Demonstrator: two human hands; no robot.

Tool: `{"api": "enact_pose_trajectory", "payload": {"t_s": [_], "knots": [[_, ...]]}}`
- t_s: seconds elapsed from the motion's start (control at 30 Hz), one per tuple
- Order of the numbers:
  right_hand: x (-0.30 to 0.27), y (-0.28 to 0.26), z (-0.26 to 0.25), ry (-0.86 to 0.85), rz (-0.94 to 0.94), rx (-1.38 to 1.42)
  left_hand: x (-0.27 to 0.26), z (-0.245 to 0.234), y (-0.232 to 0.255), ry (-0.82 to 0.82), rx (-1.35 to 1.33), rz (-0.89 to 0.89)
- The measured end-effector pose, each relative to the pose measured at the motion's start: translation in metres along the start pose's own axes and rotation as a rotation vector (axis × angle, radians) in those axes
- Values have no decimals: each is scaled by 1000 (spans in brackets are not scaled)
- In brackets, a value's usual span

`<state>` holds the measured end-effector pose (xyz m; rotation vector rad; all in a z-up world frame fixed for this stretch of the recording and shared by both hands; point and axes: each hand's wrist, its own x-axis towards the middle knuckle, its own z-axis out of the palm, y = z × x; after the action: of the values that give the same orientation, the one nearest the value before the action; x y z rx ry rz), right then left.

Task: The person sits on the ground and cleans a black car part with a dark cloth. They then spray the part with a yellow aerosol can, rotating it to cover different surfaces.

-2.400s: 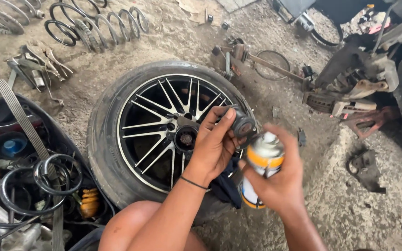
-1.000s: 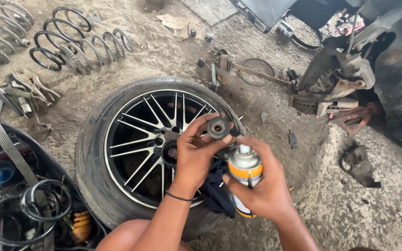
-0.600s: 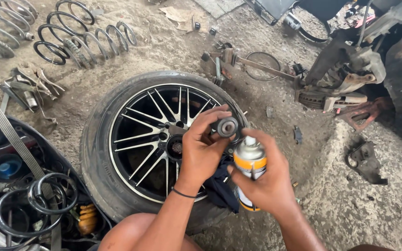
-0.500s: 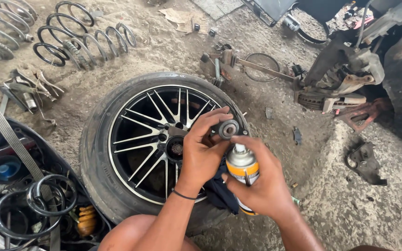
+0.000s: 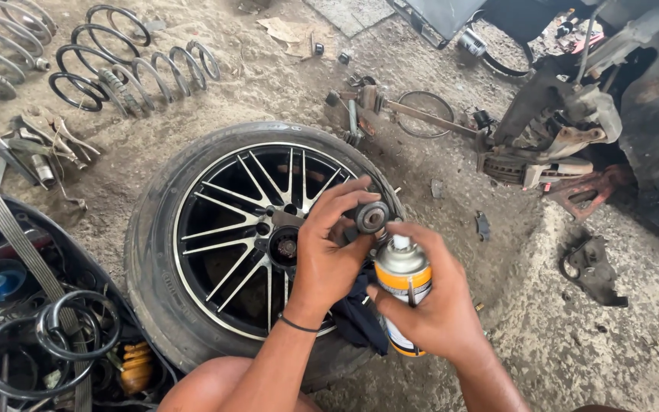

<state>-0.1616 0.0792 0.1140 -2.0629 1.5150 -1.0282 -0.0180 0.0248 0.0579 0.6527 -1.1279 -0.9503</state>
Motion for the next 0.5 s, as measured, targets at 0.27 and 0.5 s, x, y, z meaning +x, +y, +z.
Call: {"api": "enact_pose_trajectory", "payload": {"t_s": [0.27,0.5], "knots": [[0,-2,-2,-73,-12,-39,0,-2,-1,-1,87,-31],[-1,0,1,-6,-12,-22,0,-1,-1,-14,35,-24]]}}
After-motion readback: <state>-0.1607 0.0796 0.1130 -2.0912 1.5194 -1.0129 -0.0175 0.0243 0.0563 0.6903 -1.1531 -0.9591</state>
